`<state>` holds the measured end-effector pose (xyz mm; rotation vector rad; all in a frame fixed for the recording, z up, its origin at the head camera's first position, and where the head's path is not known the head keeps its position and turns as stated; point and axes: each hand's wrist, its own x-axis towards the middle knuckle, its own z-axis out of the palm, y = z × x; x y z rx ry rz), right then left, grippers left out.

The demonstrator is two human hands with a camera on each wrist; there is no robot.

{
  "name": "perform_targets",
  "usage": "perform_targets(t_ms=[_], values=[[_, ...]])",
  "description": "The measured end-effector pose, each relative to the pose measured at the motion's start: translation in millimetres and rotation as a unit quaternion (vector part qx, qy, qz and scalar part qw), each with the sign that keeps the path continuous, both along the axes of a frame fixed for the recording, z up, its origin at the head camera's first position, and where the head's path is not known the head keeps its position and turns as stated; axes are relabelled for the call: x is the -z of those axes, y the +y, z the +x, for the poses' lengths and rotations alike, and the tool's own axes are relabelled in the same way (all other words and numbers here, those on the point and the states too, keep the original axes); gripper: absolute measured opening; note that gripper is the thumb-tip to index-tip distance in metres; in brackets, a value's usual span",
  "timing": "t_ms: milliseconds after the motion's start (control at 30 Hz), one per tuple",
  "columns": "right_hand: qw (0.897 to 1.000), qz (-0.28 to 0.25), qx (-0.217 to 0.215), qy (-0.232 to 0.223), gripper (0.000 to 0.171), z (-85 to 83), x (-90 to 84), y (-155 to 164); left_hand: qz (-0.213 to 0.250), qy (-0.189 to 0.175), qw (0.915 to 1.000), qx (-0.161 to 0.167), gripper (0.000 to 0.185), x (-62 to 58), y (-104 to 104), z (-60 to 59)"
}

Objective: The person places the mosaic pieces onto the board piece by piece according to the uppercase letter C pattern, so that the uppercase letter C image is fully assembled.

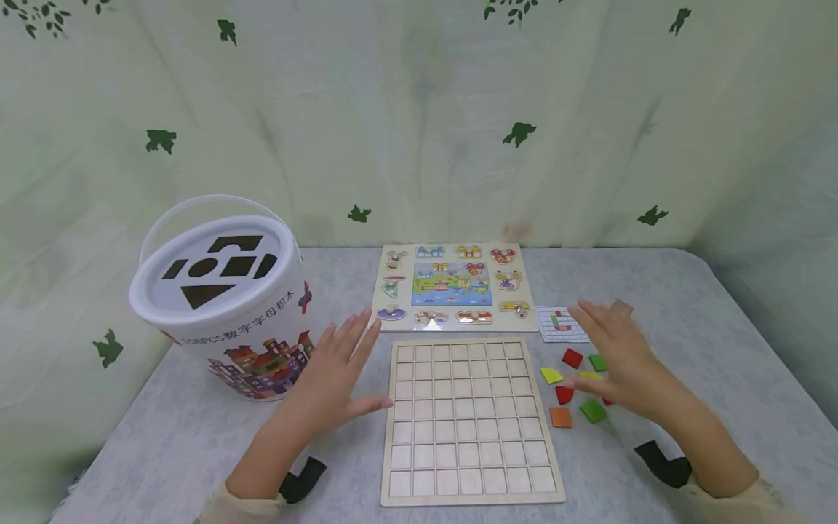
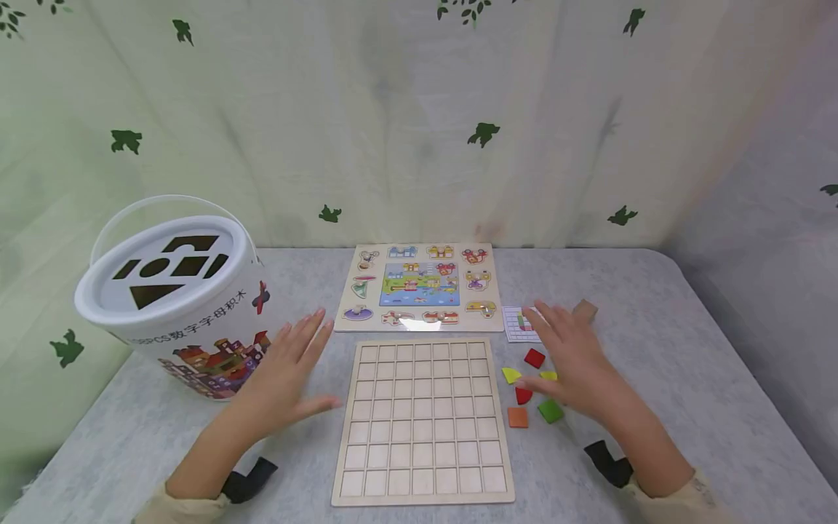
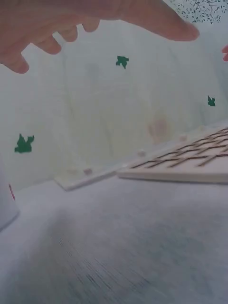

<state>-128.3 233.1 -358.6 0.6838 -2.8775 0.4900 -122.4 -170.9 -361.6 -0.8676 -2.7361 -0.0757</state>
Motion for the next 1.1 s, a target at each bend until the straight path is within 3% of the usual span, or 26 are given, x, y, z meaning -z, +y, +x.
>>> perform_targets(t_ms=[67,200,400,567,633,733,967,1100], values=[[0.998,-0.038,0.006,-0.046,0.090,-0.8,6.9,-2.3,0.031,-0.011,0.9995,0.001,0.098,9.8,1.8,0.6],[0.990,-0.084,0.011,-0.108,0.082,-2.8,20.1,-6.4,0.107,-0.068,0.9918,-0.013,0.097,27.5,6.4,5.2],[0.980,-0.129,0.017,-0.148,0.070,-5.5,38.9,-8.7,0.212,-0.192,0.9572,-0.046,0.093,47.8,9.3,12.8],[0.973,-0.166,0.015,-0.160,0.058,-9.6,55.6,-9.4,0.248,-0.272,0.9279,-0.058,0.090,62.7,7.2,14.1],[0.974,-0.168,0.011,-0.153,0.055,-11.4,62.3,-8.8,0.251,-0.291,0.9216,-0.059,0.089,66.8,6.1,13.5],[0.978,-0.161,0.008,-0.130,0.051,-13.7,70.6,-8.1,0.247,-0.305,0.9184,-0.051,0.088,70.9,4.4,12.1],[0.986,-0.145,0.018,-0.077,0.029,-15.3,80.6,-12.5,0.223,-0.296,0.9285,-0.021,0.083,75.8,1.7,10.8],[0.987,-0.138,0.022,-0.074,0.022,-14.5,78.6,-15.1,0.220,-0.300,0.9281,-0.022,0.083,75.9,1.6,11.0]])
